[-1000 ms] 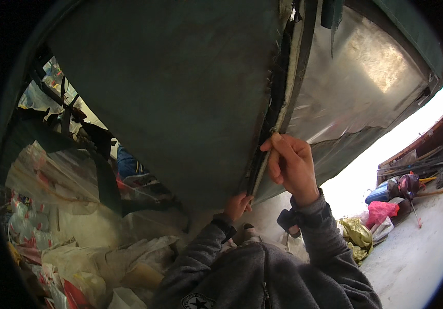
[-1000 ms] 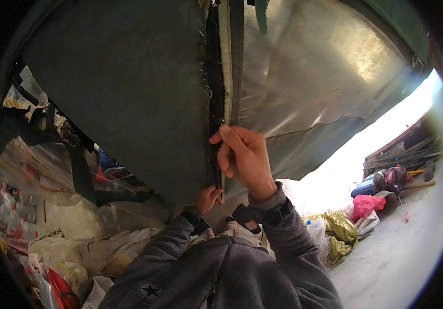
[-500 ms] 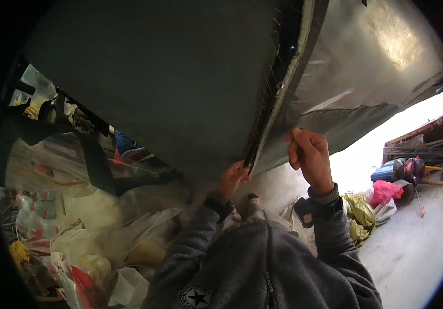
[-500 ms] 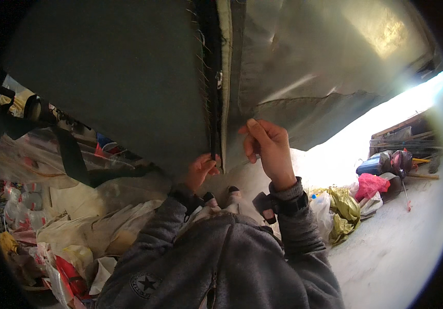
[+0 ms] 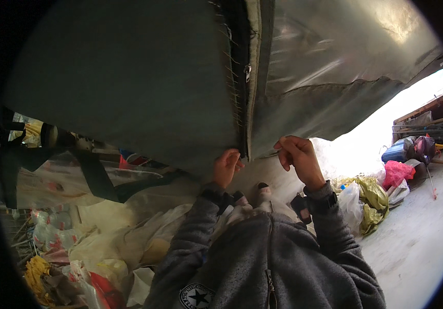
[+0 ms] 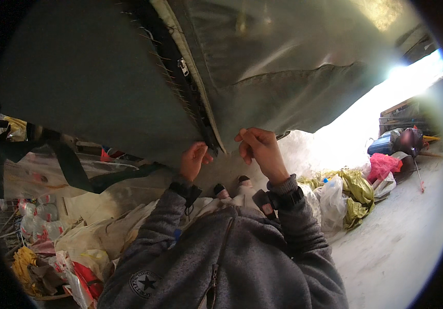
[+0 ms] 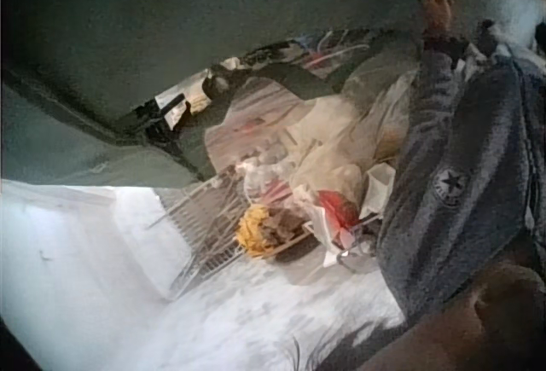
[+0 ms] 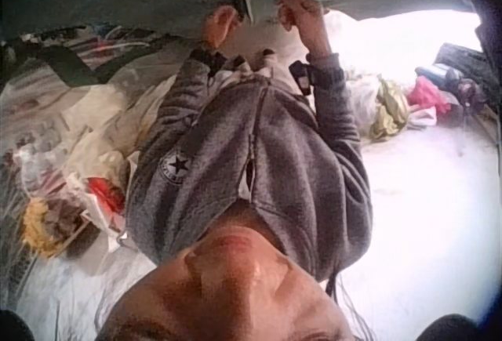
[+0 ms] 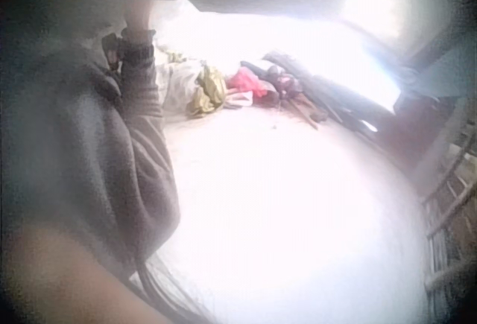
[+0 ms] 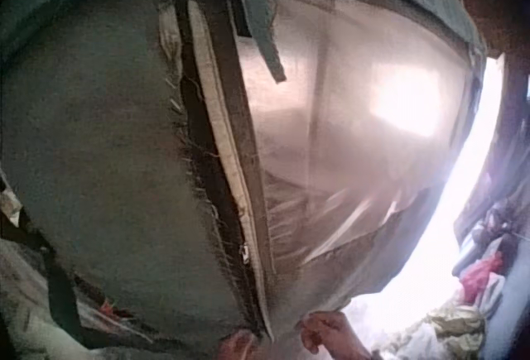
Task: The person uses pliers to remove a stuck zipper slider from a large green fabric cover, then manually repositions and slides the zipper to test its movement. The person repeatedly manipulates the zipper slider and fabric edges to align the teeth.
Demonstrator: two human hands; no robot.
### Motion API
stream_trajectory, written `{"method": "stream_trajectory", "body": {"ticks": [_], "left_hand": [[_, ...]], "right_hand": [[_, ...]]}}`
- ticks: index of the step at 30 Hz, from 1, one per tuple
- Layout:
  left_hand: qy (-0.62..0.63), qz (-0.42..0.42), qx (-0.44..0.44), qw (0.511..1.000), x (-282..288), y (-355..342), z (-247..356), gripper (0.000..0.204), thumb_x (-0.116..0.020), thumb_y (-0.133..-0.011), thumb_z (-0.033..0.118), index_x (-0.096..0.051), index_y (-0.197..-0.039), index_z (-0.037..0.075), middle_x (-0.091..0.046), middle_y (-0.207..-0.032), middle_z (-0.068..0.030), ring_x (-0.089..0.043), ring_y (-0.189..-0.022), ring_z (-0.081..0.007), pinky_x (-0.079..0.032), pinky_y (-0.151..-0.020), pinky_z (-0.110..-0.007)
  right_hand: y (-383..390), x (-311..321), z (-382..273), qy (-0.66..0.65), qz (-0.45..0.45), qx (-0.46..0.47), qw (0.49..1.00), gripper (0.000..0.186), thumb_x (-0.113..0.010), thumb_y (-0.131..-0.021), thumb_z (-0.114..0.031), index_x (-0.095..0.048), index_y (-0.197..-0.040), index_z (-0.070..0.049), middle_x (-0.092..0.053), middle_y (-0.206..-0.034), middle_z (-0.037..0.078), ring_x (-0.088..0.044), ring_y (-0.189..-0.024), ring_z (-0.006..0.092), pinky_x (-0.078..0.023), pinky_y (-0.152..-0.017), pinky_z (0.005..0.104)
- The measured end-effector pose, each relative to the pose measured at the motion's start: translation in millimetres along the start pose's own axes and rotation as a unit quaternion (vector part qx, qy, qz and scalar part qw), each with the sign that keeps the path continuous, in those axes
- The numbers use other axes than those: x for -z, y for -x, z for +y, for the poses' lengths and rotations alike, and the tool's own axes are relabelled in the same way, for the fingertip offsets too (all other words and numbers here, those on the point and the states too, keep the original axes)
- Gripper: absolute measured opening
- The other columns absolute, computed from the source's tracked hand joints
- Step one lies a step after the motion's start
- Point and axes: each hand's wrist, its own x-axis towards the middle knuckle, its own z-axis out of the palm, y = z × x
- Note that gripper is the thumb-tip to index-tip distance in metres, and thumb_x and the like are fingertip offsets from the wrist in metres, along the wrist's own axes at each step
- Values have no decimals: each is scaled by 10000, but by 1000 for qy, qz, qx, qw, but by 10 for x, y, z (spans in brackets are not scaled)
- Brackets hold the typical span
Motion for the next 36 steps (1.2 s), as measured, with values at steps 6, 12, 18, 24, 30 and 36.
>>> {"method": "stream_trajectory", "body": {"ticks": [6, 12, 18, 24, 30, 36], "left_hand": [[30, 18, 14, 999, 5, -63, -82, 309, -551, -955, 235, -554, -1165, 8, -640, -887, -91, -647, -751, -170, -498, -595, -306], [6, 13, 36, 999, 4, -145, -180, 327, -615, -917, 215, -568, -1151, -9, -657, -878, -99, -649, -756, -167, -506, -622, -302], [-51, 36, 12, 998, 1, -186, -117, 254, -610, -916, 193, -623, -1060, -15, -669, -791, -100, -648, -693, -161, -505, -588, -306], [-58, 41, -6, 997, 41, -160, -35, 223, -615, -907, 188, -648, -1013, -6, -674, -745, -91, -644, -657, -149, -496, -568, -294], [-69, 55, -11, 996, 57, -99, -41, 231, -616, -907, 194, -649, -999, -16, -668, -732, -82, -648, -675, -143, -498, -570, -287], [-28, 43, -6, 999, 30, -86, -136, 231, -611, -914, 188, -637, -1026, -12, -671, -775, -91, -653, -697, -140, -500, -577, -284]], "right_hand": [[-63, 116, 146, -5, -3, -5, 1000, 302, -519, -957, -239, -624, -849, 22, -551, -571, 30, -484, -455, 81, -371, -442, 216], [-81, 167, 205, 10, 4, -4, 1000, 312, -510, -957, -262, -620, -839, 6, -523, -568, 28, -463, -479, 86, -353, -455, 221], [-192, -84, -218, 68, -59, 59, 994, 330, -513, -962, -284, -623, -880, 17, -549, -594, 37, -489, -493, 91, -373, -461, 224], [-278, -626, -982, 26, -78, 189, 979, 346, -527, -956, -313, -615, -927, 20, -588, -644, 46, -500, -498, 90, -375, -459, 219], [-284, -985, -1247, -70, -2, 218, 973, 273, -601, -916, -249, -605, -776, -14, -588, -633, 33, -481, -459, 87, -353, -436, 216], [-259, -953, -1331, -46, -28, 208, 977, 242, -573, -913, -199, -579, -749, -21, -525, -570, 24, -415, -414, 83, -300, -400, 218]]}}
